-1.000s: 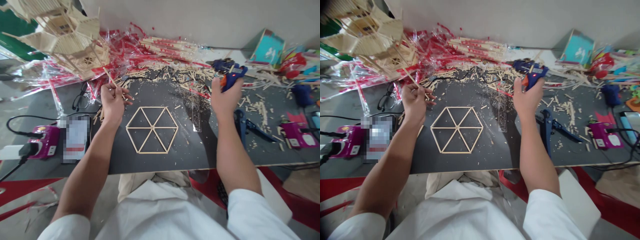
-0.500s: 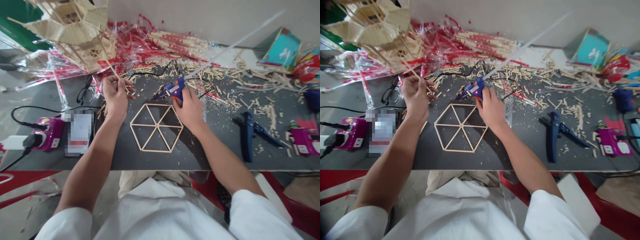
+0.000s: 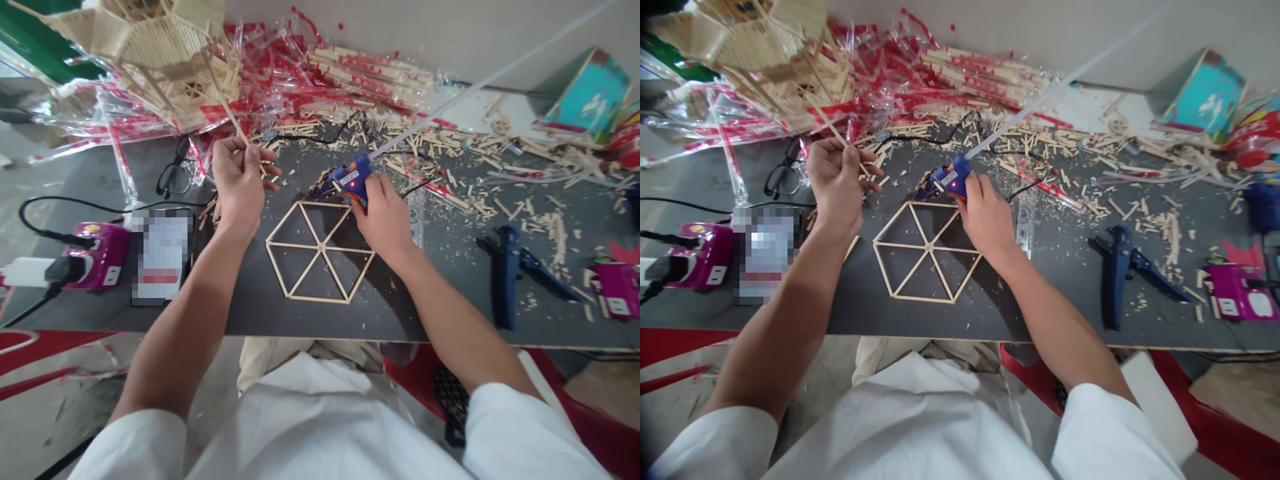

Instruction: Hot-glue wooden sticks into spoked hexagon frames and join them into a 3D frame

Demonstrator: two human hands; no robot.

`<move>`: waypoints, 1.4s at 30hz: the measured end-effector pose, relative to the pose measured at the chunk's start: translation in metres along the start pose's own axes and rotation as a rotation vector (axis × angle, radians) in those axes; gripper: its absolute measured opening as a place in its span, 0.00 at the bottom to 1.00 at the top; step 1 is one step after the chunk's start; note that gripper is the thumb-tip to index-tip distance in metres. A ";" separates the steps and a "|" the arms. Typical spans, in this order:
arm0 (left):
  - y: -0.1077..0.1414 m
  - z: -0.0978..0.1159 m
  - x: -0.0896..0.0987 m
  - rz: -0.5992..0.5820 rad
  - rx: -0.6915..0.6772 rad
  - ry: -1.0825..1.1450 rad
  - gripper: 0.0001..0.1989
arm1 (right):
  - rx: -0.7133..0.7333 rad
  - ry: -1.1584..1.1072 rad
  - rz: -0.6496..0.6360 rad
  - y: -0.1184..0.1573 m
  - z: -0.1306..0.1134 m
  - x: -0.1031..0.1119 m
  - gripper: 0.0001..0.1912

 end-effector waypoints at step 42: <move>-0.001 -0.003 0.002 -0.033 0.010 -0.110 0.16 | -0.100 -0.015 -0.031 0.014 0.036 0.038 0.17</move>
Point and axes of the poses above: each hand's wrist, its own y-axis away from the middle knuckle, its own x-axis out of the back of the hand, z = x × y, the point moved 4 cm from there along -y, towards the middle knuckle, and after that the axes turned 9 degrees about x, right-handed, at the moved point
